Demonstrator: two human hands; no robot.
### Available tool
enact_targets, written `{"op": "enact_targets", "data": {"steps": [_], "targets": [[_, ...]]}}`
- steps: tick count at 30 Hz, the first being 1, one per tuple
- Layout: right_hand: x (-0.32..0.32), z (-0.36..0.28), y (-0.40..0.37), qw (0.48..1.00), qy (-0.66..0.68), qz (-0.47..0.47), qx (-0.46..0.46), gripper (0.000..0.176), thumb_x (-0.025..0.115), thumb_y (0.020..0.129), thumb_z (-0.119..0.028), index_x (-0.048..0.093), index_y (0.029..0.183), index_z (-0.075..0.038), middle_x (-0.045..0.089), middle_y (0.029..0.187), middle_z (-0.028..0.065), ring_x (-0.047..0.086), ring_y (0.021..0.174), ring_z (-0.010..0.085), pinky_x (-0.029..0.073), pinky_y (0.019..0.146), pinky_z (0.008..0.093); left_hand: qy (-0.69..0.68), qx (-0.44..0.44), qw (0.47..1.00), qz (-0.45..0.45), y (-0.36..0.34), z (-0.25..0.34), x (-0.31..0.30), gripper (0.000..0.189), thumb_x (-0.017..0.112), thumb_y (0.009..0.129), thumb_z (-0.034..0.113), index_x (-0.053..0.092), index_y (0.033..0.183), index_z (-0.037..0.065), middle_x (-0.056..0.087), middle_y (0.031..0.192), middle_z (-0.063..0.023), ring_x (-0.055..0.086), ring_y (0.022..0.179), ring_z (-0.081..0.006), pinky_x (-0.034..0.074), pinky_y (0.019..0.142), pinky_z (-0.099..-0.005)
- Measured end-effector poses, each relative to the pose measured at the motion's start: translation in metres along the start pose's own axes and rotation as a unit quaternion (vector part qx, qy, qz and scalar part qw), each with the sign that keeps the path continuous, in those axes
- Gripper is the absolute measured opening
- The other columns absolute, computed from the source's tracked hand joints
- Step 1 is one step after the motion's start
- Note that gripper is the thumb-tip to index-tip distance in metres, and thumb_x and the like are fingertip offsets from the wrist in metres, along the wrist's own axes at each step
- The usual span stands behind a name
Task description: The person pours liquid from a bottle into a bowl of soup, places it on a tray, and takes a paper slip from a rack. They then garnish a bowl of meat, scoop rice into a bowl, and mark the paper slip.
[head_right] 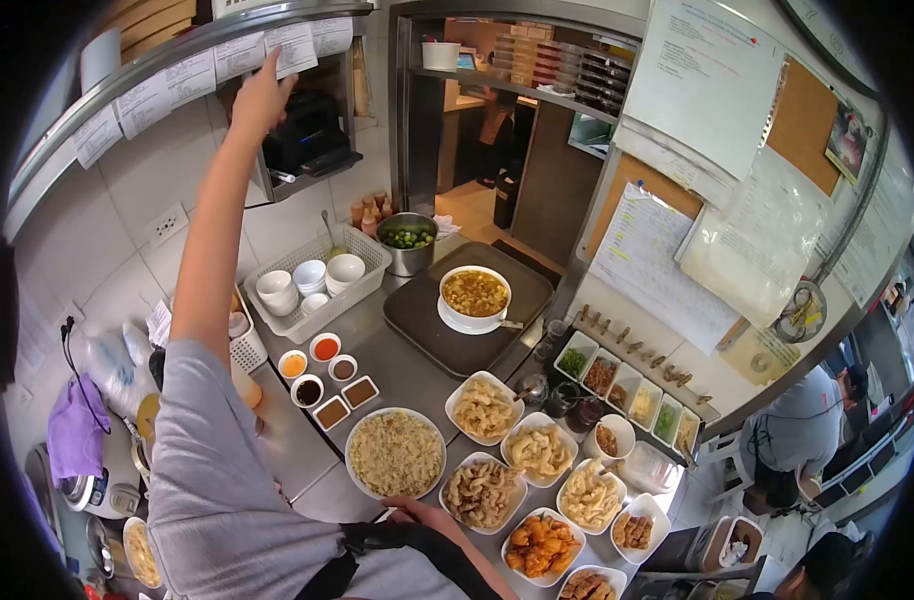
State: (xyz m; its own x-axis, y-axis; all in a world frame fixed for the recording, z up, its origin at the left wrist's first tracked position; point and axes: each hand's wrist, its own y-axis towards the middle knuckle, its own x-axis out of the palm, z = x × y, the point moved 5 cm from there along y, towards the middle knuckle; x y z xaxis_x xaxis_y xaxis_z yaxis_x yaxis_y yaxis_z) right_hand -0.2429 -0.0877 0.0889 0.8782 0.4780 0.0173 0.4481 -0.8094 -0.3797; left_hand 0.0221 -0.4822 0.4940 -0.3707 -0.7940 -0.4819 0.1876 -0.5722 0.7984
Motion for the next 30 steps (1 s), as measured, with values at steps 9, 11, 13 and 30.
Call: {"op": "enact_targets", "data": {"steps": [9, 11, 13, 30], "targets": [[0.001, 0.023, 0.019, 0.994, -0.096, 0.0, -0.052, 0.028, 0.057, 0.092, -0.028, 0.062, 0.117, -0.015, 0.069, 0.096, 0.0077, 0.065, 0.089, 0.0135, 0.048, 0.081, 0.0271, -0.118, 0.068, 0.935, -0.326, -0.247, 0.008, 0.043, 0.027, 0.06, 0.082, 0.012, 0.065, 0.108, 0.01, 0.066, 0.078, -0.014, 0.064, 0.068, -0.0281, 0.049, 0.065, -0.0415], [0.002, 0.044, 0.029, 0.979, -0.157, 0.014, -0.13, 0.026, 0.058, 0.091, -0.029, 0.065, 0.112, -0.015, 0.069, 0.097, 0.0086, 0.066, 0.088, 0.0156, 0.049, 0.081, 0.0291, -0.254, -0.029, 0.852, -0.458, -0.323, 0.033, 0.025, 0.022, 0.062, 0.085, 0.016, 0.068, 0.105, 0.01, 0.061, 0.063, -0.0055, 0.054, 0.046, -0.0116, 0.042, 0.048, -0.0282], [0.001, 0.021, 0.02, 0.971, -0.189, -0.001, -0.145, 0.023, 0.061, 0.088, -0.027, 0.069, 0.108, -0.019, 0.07, 0.096, 0.003, 0.067, 0.086, 0.0145, 0.05, 0.078, 0.027, -0.336, -0.127, 0.765, -0.535, -0.399, 0.044, 0.024, 0.02, 0.061, 0.089, 0.021, 0.068, 0.097, 0.004, 0.051, 0.053, 0.0025, 0.042, 0.04, -0.0037, 0.031, 0.04, -0.0207], [0.016, 0.028, 0.019, 0.961, -0.247, -0.064, -0.108, 0.029, 0.058, 0.087, -0.044, 0.068, 0.101, -0.021, 0.068, 0.091, 0.0087, 0.066, 0.087, 0.0271, 0.051, 0.075, 0.0352, -0.228, -0.021, 0.838, -0.496, -0.565, 0.03, 0.013, 0.02, 0.051, 0.09, 0.018, 0.065, 0.104, 0.019, 0.061, 0.068, -0.0075, 0.061, 0.061, -0.0218, 0.048, 0.058, -0.0352]]}}
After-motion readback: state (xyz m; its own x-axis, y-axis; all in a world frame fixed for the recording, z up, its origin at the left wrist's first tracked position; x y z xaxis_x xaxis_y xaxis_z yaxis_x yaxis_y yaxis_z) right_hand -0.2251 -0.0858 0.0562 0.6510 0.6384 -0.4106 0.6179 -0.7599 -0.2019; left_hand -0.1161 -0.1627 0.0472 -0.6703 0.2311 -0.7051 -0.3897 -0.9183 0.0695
